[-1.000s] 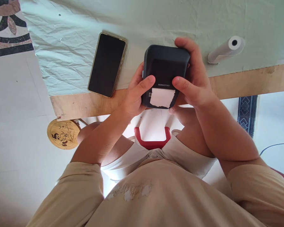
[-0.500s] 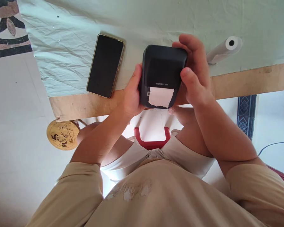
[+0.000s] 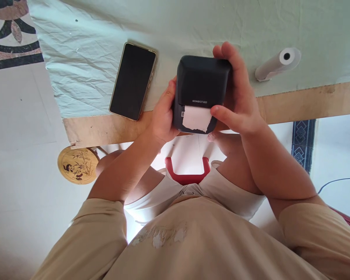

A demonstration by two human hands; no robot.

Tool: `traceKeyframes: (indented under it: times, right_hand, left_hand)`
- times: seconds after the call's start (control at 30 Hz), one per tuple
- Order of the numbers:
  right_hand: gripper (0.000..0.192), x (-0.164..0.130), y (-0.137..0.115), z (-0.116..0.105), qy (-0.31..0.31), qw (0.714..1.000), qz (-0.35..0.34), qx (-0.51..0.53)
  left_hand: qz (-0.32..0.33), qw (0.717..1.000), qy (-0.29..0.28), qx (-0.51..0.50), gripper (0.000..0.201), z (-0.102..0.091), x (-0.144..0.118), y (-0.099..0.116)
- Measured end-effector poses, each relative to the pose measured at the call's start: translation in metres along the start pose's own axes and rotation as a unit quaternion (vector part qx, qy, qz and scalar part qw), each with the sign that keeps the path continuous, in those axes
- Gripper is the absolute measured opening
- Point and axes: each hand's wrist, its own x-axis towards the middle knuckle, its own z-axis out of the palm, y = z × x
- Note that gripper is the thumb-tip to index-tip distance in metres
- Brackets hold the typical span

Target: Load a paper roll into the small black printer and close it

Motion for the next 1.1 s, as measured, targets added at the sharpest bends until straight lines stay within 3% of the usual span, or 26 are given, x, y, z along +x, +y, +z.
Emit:
traceKeyframes:
  times: [0.17,0.27,0.37,0.53,0.67,0.83,0.97,1.1]
  right_hand:
    - [0.069,0.001,-0.006,0.000,0.044,0.999,-0.022,-0.017]
    - [0.058,0.002,-0.012,0.001,0.145,0.986,-0.046,-0.075]
    - [0.044,0.005,-0.019,0.003,0.250,0.958,-0.064,-0.124]
    - [0.011,0.011,-0.026,0.009,0.328,0.943,-0.038,-0.042]
    - [0.013,0.015,-0.027,0.010,0.368,0.927,-0.060,0.026]
    - [0.010,0.010,-0.025,0.005,0.318,0.944,-0.005,-0.086]
    - [0.005,0.003,-0.031,0.003,0.179,0.945,0.008,-0.274]
    - [0.014,0.001,-0.042,-0.001,0.044,0.933,0.081,-0.349]
  left_hand:
    - [0.024,0.999,-0.046,-0.004,0.045,0.007,-0.002,0.004]
    - [0.047,0.996,-0.074,0.014,0.044,0.009,-0.003,0.005]
    - [0.057,0.996,-0.058,0.039,0.031,0.006,-0.003,0.002]
    - [0.041,0.997,-0.048,0.052,0.025,0.002,-0.002,-0.001]
    - [0.020,0.998,-0.053,0.036,0.026,0.000,-0.003,-0.001]
    - [0.031,0.998,-0.046,0.038,0.025,0.000,-0.001,-0.001]
    - [0.045,0.996,-0.061,0.057,0.019,0.002,-0.002,0.001]
    - [0.054,0.995,-0.068,0.058,0.018,0.007,-0.006,0.001]
